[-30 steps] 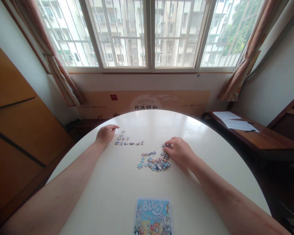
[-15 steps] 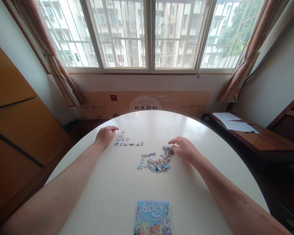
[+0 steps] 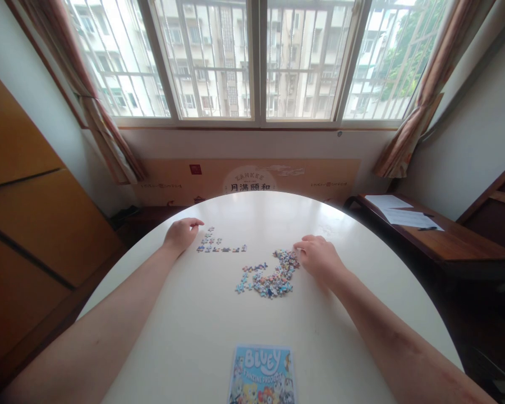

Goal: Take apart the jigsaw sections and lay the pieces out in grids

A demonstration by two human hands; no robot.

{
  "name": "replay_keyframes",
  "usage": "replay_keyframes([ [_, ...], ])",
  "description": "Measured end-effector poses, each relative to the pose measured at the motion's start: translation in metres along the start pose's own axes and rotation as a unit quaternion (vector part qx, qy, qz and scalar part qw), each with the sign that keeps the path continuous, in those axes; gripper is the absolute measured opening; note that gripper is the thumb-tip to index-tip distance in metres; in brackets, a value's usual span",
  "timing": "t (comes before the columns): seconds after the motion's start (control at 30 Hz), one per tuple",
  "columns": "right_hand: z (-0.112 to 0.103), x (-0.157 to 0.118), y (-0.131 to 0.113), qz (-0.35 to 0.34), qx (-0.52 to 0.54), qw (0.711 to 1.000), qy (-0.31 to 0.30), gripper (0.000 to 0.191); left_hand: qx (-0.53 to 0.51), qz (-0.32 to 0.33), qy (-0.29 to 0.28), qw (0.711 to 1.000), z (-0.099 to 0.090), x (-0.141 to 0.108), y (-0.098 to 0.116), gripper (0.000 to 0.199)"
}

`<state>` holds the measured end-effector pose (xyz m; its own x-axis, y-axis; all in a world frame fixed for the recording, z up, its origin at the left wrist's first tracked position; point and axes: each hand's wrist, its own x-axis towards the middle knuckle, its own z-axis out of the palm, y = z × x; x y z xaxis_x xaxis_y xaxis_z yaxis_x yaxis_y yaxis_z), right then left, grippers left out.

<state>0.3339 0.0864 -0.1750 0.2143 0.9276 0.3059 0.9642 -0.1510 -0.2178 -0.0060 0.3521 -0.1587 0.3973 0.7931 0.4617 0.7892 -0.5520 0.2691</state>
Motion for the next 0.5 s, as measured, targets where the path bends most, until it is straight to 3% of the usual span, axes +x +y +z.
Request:
replay_keyframes([
  [0.2, -0.0072, -0.0023, -0.0034, -0.068, 0.033, 0.997, -0.01, 0.04, -0.005, -0.007, -0.001, 1.0, 0.0001, 0.0001, -0.0005, 0.032],
  [0.4, -0.011, -0.0014, 0.0048, -0.011, 0.006, 1.0, 0.001, 0.03, -0.008, -0.005, 0.003, 1.0, 0.0013, 0.0, -0.002, 0.032],
  [0.5, -0.0088, -0.0008, 0.0021, -0.02, 0.035, 0.999, 0.026, 0.029, -0.009, -0.002, 0.003, 1.0, 0.0019, 0.0004, -0.0024, 0.032],
])
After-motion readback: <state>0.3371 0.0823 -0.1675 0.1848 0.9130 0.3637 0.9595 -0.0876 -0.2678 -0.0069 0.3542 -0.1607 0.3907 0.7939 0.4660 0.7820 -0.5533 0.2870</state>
